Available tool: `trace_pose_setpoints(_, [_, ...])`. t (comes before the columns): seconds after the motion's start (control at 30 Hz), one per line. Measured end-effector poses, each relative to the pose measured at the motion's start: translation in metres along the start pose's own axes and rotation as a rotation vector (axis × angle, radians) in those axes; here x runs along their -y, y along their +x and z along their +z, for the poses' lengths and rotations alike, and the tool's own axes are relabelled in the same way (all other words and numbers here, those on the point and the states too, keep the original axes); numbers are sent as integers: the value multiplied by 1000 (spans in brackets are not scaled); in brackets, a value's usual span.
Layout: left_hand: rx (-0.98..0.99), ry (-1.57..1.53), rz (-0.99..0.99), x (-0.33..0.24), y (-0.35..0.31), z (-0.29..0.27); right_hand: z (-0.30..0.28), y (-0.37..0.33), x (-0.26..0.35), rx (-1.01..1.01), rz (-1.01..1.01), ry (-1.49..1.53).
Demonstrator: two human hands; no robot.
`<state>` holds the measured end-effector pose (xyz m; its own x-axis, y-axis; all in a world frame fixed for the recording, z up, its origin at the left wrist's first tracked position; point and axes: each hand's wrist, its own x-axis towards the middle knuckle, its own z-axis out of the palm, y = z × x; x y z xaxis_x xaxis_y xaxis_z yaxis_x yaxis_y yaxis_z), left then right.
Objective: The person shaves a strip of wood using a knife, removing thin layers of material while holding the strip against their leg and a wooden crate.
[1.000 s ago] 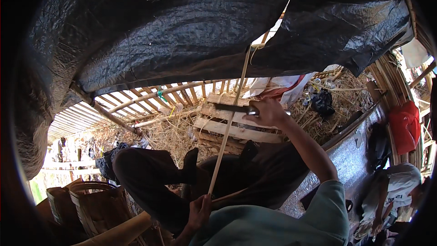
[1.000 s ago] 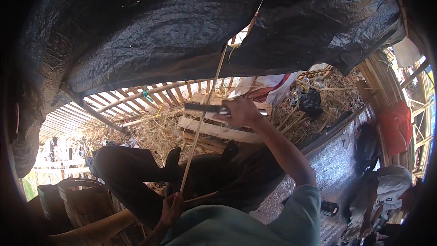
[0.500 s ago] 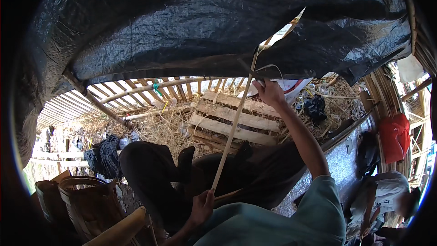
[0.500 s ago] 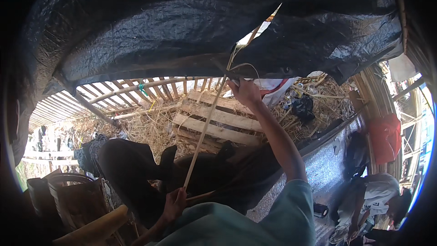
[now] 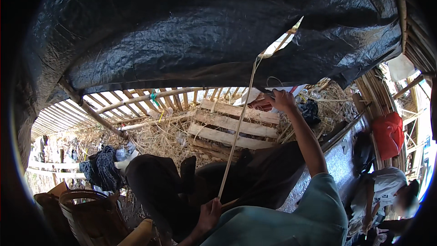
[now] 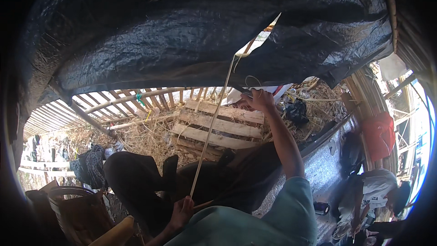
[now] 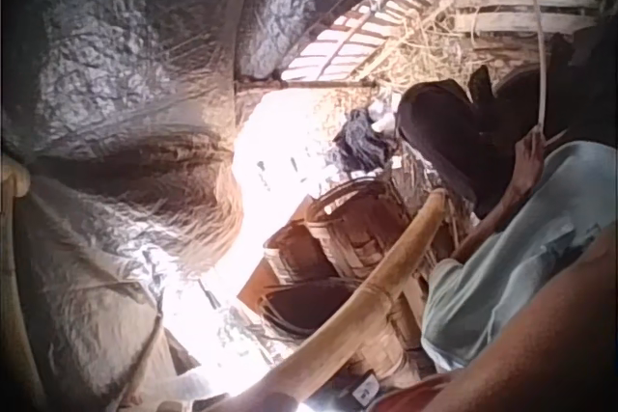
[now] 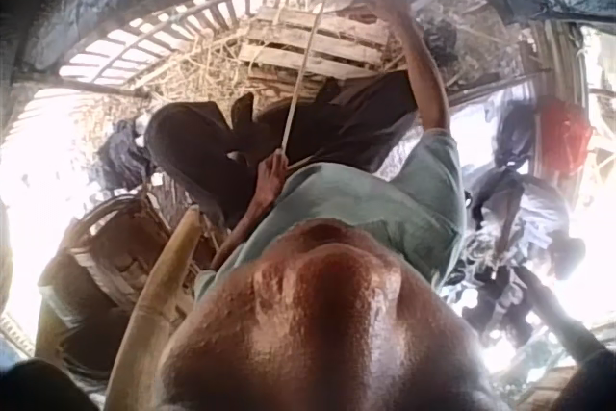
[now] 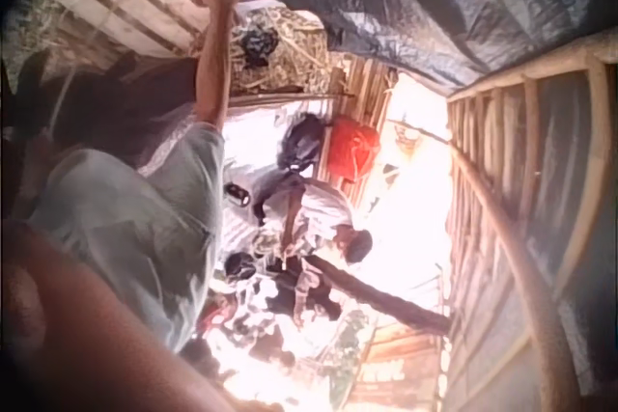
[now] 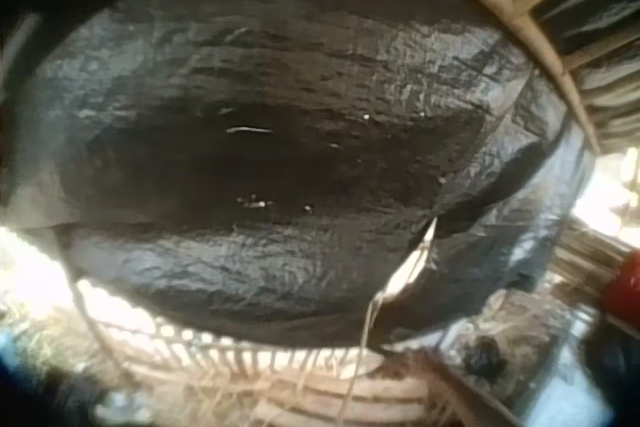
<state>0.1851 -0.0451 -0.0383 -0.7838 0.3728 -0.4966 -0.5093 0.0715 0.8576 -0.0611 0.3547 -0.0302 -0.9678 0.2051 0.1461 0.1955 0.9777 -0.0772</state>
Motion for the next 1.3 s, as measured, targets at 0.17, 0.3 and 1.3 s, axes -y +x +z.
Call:
trace_pose_setpoints(0.17, [110,-133,-136,-8,0,-11,1,9,-4,398,78,72])
trace_pose_setpoints(0.3, [293,-63,-177,-25,9,-20,16,13,-40,365,200,-133])
trace_pose_setpoints(1.3, [210,76,-1,-71,94,1,-23,0,45,-93,-356,417])
